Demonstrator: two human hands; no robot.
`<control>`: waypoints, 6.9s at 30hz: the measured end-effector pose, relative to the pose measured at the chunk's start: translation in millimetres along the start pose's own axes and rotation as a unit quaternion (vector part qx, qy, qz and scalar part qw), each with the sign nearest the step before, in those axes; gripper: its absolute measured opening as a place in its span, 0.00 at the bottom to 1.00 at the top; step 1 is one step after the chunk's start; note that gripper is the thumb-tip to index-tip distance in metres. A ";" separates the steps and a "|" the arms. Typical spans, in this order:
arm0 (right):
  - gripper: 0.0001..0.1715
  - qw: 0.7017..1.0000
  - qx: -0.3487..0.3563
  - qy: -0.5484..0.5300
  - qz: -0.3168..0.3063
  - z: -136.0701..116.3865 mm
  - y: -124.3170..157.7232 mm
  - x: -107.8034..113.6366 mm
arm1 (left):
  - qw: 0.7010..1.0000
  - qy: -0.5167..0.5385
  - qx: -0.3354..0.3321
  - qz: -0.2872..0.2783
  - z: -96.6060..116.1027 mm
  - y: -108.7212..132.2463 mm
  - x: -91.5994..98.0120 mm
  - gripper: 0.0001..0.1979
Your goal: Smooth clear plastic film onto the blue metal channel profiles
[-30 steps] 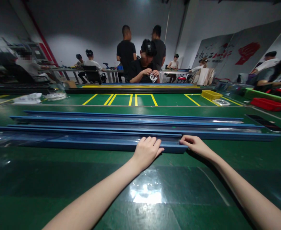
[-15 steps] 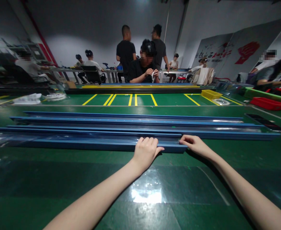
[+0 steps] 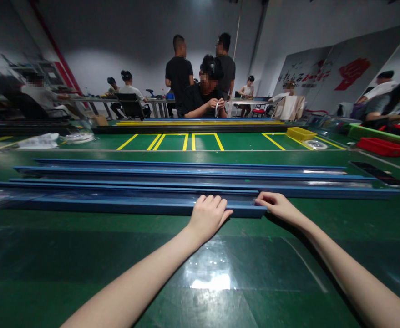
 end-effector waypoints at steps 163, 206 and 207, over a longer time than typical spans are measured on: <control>0.11 0.904 0.240 0.343 0.082 -106.6 40.1 -11.6 | 0.998 0.008 0.067 -0.005 -15.0 1.1 1.5 0.14; 0.07 0.932 0.171 0.315 0.061 -95.3 29.1 -8.8 | 0.994 0.057 0.080 -0.045 -25.6 -8.0 5.8 0.15; 0.07 0.931 0.171 0.316 0.062 -95.3 29.2 -8.9 | 0.995 0.047 0.074 -0.041 -24.5 -7.4 5.5 0.15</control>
Point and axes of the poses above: each hand's wrist, its own y-axis away from the middle knuckle, its own x-axis out of the back of the hand, z = x × y, the point moved 10 cm from there along -y, towards the middle knuckle, and after that the axes turned 7 degrees about -y, right-handed, at the moved point
